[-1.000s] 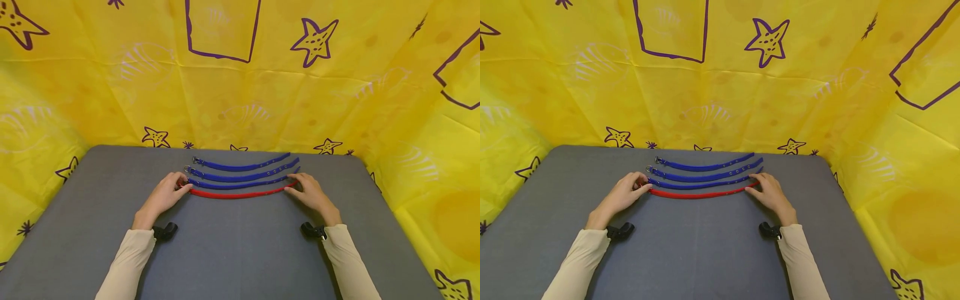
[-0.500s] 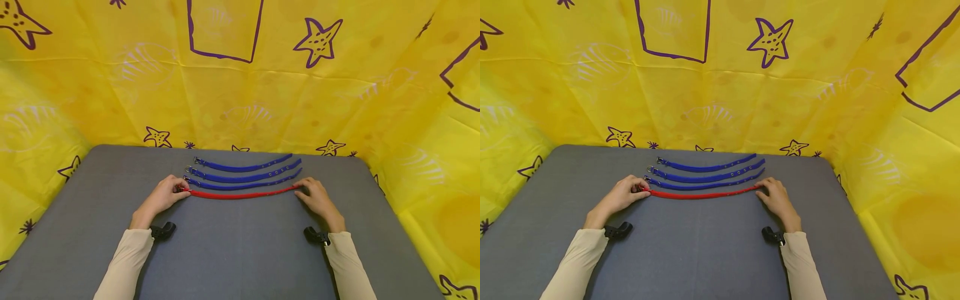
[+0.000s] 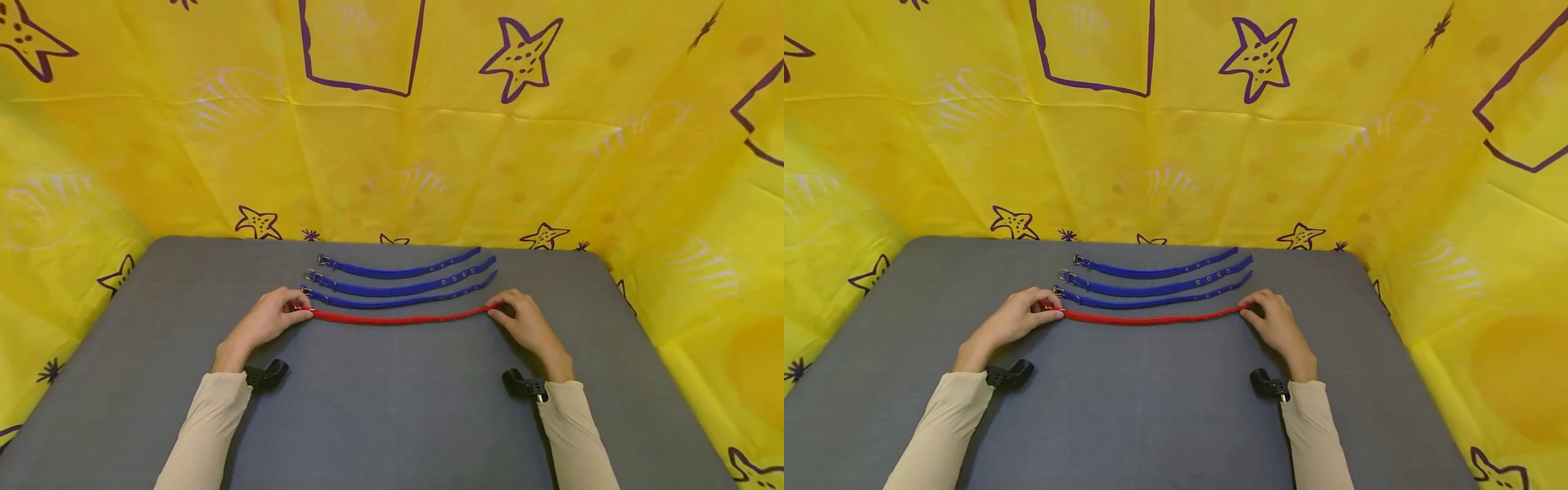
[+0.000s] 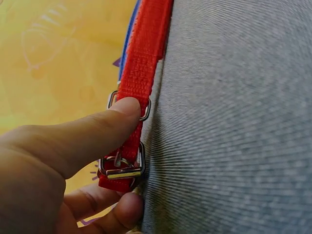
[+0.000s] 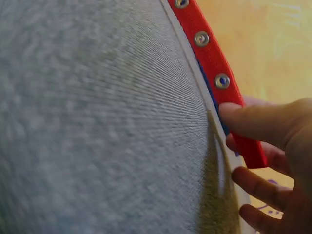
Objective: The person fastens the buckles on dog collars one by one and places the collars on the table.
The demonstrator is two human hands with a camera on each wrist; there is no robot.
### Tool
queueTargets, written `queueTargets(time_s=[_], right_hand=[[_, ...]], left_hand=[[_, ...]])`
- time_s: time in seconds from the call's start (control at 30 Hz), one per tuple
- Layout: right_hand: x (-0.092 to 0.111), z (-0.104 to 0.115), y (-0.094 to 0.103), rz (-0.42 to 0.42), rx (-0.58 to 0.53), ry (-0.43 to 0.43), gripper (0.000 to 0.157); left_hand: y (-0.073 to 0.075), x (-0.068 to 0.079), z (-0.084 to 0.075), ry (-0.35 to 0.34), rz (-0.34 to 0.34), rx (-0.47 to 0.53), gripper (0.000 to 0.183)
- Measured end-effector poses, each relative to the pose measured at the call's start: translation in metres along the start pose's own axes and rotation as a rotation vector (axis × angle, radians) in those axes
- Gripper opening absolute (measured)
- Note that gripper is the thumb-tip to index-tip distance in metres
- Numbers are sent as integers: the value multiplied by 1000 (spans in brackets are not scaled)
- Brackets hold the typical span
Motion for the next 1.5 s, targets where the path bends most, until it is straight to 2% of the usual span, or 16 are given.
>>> queueTargets(time_s=[0.27,0.6,0.9,1.17,1.5], right_hand=[[1,4,8,2,-17,-18,9],[3,7,14,8,4,-10,13],[3,9,17,76,-14,-24,20],[2,11,20,90,-23,-13,23],[4,16,26,101,-78,-88,25]], left_hand=[[5,3,-1,37,28,51,9],[8,4,-2,10,66,70,9],[12,5,-2,-12,78,75,13],[14,6,-8,2,42,85,14],[14,8,-14,1,-37,158,16]])
Point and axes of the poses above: each hand's wrist, its own x-axis away from the middle knuckle, its own y-axis out of the back of the hand, z = x × y, the point moved 1 cm from there along -x, towards the middle knuckle, and after that the axes turned 11 degrees about x, right-handed, at the moved point
